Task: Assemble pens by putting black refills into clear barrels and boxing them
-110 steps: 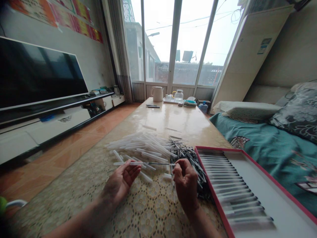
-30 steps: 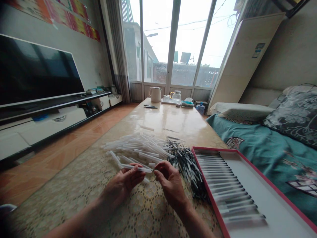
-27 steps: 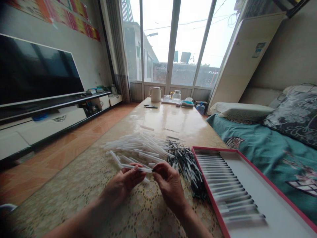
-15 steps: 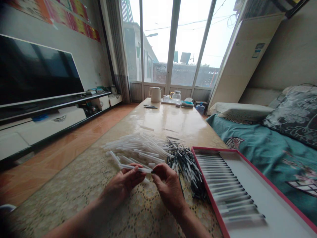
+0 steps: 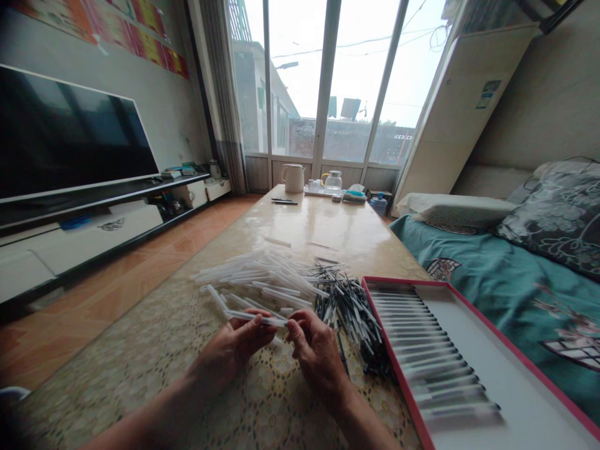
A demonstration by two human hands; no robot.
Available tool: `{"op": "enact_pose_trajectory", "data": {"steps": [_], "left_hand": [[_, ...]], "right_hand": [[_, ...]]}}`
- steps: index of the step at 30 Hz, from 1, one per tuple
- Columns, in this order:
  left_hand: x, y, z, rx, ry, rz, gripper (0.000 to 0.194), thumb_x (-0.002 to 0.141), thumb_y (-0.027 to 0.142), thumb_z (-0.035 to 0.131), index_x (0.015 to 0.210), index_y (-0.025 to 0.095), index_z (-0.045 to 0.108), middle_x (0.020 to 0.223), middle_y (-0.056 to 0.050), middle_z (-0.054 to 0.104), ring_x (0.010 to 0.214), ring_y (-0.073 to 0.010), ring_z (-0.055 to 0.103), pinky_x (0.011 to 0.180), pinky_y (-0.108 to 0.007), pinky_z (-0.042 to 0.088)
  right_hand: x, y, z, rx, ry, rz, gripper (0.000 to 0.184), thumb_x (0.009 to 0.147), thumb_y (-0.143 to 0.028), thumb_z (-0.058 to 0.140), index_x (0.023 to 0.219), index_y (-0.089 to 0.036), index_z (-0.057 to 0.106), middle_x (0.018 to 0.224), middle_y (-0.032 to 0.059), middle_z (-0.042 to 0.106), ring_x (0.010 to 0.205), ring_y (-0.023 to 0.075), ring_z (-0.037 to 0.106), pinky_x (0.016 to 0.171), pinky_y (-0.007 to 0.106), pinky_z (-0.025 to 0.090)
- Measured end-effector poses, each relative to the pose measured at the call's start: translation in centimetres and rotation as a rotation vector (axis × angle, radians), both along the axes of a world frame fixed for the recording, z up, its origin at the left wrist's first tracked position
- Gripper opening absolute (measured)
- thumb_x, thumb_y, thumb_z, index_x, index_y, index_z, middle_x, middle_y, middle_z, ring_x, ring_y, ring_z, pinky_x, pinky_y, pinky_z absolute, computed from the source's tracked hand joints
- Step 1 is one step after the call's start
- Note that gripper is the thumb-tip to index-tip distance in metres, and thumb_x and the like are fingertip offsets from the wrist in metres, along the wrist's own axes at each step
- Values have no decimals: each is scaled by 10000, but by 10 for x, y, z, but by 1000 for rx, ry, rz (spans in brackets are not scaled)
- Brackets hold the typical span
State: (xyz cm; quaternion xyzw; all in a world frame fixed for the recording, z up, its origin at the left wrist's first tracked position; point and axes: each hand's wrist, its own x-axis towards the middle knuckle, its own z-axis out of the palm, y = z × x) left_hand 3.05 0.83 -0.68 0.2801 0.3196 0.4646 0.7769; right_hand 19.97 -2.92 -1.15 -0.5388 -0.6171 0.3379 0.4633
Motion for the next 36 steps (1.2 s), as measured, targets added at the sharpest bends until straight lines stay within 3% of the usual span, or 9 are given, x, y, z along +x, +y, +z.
{"op": "enact_pose_trajectory", "data": {"steps": [3,9,15,21,27,32,36], "left_hand": [[0,1,0,5,-10,-8,159,667,167,761,783,116,666,749,-75,724,720,-181,689,737,-282,537],[-1,2,-1,24,8,-54,162,679,195,755,785,112,666,756,-86,724,703,-179,689,706,-272,538],[-1,2,-3,33,-9,-32,148,688,186,748,791,119,666,752,-77,725,726,-175,685,727,-272,535],[-1,1,-1,26,9,-49,129,705,177,733,801,123,665,759,-77,725,731,-178,687,729,-275,535],[-1,1,-3,35,16,-33,148,697,191,743,801,123,663,751,-75,728,730,-175,688,731,-279,537],[-1,2,-4,32,5,-77,172,692,219,750,801,120,662,744,-66,727,706,-165,686,702,-258,534],[-2,3,-3,30,-9,-71,172,682,212,757,792,123,659,748,-59,727,720,-169,687,716,-267,532]], "right_hand": [[-1,-1,3,20,-10,13,254,869,-435,503,845,-185,541,720,8,613,560,107,545,497,197,415],[0,-1,-1,1,-66,25,421,922,-488,351,675,-186,510,568,-13,563,445,87,496,437,183,369],[-1,-3,3,37,-122,21,213,909,-397,433,874,-202,509,627,-18,627,484,97,533,477,182,374],[0,-3,-1,16,-177,33,374,949,-417,305,707,-202,491,576,-13,597,438,90,506,460,186,348],[-1,-5,4,41,-207,20,171,921,-362,407,891,-209,478,605,-28,627,503,108,552,508,187,367],[0,-2,-3,49,-271,9,359,954,-395,296,713,-206,482,569,-9,617,517,116,557,517,197,355],[0,-3,0,58,-267,15,232,931,-386,376,854,-205,497,585,-25,626,520,117,568,529,193,365]]}}
